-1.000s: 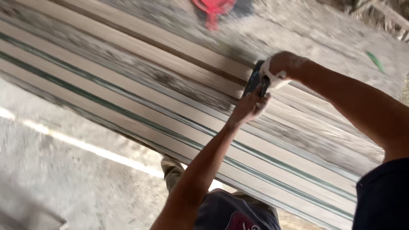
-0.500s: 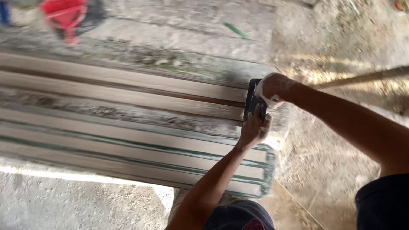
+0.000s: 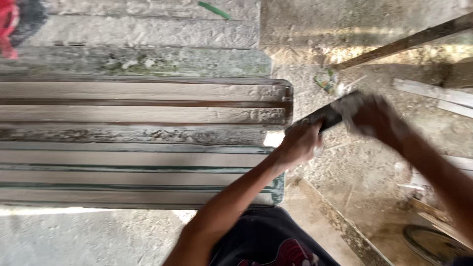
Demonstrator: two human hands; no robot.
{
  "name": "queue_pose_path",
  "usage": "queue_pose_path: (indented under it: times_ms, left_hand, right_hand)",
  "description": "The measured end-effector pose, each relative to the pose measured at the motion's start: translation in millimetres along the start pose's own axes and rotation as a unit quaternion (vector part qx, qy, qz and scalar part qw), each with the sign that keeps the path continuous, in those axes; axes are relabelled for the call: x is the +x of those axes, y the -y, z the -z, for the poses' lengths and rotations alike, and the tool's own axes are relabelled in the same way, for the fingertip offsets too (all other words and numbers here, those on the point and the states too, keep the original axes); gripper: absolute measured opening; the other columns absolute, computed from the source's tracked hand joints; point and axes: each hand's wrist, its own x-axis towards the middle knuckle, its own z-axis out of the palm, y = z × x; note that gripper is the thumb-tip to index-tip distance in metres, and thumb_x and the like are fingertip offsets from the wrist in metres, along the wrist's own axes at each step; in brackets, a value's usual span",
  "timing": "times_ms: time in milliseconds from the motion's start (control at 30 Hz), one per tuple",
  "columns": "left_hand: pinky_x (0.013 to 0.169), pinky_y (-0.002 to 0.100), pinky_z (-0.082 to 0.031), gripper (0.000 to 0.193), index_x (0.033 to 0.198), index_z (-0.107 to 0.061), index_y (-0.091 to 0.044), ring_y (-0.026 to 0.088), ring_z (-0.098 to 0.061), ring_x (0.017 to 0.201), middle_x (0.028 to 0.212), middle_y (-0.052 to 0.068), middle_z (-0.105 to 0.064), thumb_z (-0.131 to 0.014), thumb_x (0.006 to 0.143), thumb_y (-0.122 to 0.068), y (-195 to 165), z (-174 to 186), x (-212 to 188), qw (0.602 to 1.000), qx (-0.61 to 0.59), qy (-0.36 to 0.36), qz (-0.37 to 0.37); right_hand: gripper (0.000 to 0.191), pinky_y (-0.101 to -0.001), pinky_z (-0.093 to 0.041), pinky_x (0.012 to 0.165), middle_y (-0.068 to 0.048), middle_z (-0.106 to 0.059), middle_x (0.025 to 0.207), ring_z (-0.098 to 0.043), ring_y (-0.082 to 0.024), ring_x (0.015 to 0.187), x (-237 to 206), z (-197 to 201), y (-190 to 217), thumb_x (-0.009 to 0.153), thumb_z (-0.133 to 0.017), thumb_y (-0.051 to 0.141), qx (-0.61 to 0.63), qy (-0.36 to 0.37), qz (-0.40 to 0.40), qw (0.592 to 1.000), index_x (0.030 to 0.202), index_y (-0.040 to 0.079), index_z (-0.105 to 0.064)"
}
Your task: The person applies plaster by hand from a bowl onto long molded strips on a workbench, pressing and smoothing it into the grooves with their hands. They then use a flat float to spread and level the plaster along the mold surfaces, reloading plaster from the bowl as needed.
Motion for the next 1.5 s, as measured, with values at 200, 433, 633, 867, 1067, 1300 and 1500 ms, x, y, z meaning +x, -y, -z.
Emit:
queue_pose_path:
  times_ms: [200, 433, 633, 867, 1067, 1300, 1500]
  left_hand:
    - [0.111, 0.073, -0.025, 0.063, 0.152, -0.034, 0.002, 0.056, -0.031, 0.144, 0.157, 0.037, -0.026, -0.054, 0.093, -0.008, 68.7, 19.8, -137.7, 0.898, 0.408, -0.121, -0.113]
    - [0.121, 0.065, -0.021, 0.068, 0.157, -0.035, -0.006, 0.048, -0.026, 0.151, 0.163, 0.030, -0.026, -0.058, 0.093, -0.007, 175.8, 27.5, -148.1, 0.886, 0.416, -0.180, -0.099]
    - [0.123, 0.059, -0.019, 0.078, 0.160, -0.032, -0.010, 0.047, -0.023, 0.151, 0.163, 0.031, -0.023, -0.062, 0.088, -0.009, 173.7, 37.1, -134.0, 0.916, 0.389, -0.093, -0.022]
    - [0.120, 0.056, -0.024, 0.073, 0.156, -0.036, -0.011, 0.049, -0.031, 0.145, 0.156, 0.035, -0.031, -0.066, 0.090, -0.018, 153.2, 62.7, -137.4, 0.940, 0.335, -0.042, -0.046]
    - [0.109, 0.050, -0.048, 0.050, 0.144, -0.054, -0.007, 0.041, -0.062, 0.127, 0.133, 0.028, -0.065, -0.061, 0.097, -0.017, 135.2, 70.3, -142.6, 0.972, 0.230, -0.051, 0.005]
    - [0.093, 0.054, -0.050, 0.054, 0.137, -0.050, 0.005, 0.045, -0.065, 0.106, 0.118, 0.030, -0.064, -0.068, 0.089, -0.012, 127.6, 111.4, -164.1, 0.901, 0.215, -0.377, 0.018]
    - [0.082, 0.048, -0.058, 0.059, 0.145, -0.042, 0.004, 0.038, -0.069, 0.096, 0.112, 0.027, -0.064, -0.063, 0.093, -0.014, 115.1, 123.1, -98.2, 0.935, 0.038, -0.334, 0.115]
  right_hand:
    - [0.064, -0.0500, -0.038, 0.113, -0.025, -0.040, 0.149, -0.044, -0.038, 0.131, -17.3, -80.4, 176.3, 0.094, -0.043, 0.007, 0.054, -0.103, -0.008, 0.993, 0.157, 0.004, -0.032]
    - [0.081, -0.0584, -0.012, 0.126, -0.029, -0.014, 0.165, -0.006, -0.045, 0.155, 57.7, -133.6, 274.1, 0.090, -0.047, 0.005, 0.150, -0.163, -0.084, 0.971, 0.163, 0.006, -0.014]
    - [0.096, -0.0377, -0.040, 0.104, -0.029, -0.013, 0.169, -0.006, -0.051, 0.154, 69.6, -146.4, 272.4, 0.078, -0.044, -0.012, 0.212, -0.186, -0.093, 0.955, 0.166, 0.014, -0.017]
    - [0.077, -0.0605, -0.029, 0.116, -0.032, -0.041, 0.150, -0.035, -0.054, 0.139, 56.0, -131.8, 251.2, 0.079, -0.062, 0.009, 0.188, -0.217, -0.021, 0.958, 0.153, 0.009, -0.041]
    - [0.036, -0.0506, -0.049, 0.110, -0.017, -0.067, 0.132, -0.064, -0.037, 0.121, 48.6, -89.3, 216.5, 0.094, -0.060, 0.014, 0.119, -0.120, 0.013, 0.986, 0.129, 0.019, -0.068]
    - [0.034, -0.0506, -0.052, 0.107, -0.021, -0.064, 0.133, -0.064, -0.038, 0.120, 123.4, 44.9, 225.6, 0.096, -0.060, 0.017, -0.067, -0.345, 0.222, 0.909, 0.130, 0.016, -0.067]
    - [0.033, -0.0506, -0.055, 0.104, -0.023, -0.061, 0.134, -0.065, -0.038, 0.120, 159.3, 111.5, 207.7, 0.098, -0.059, 0.020, -0.148, -0.180, 0.198, 0.952, 0.130, 0.014, -0.066]
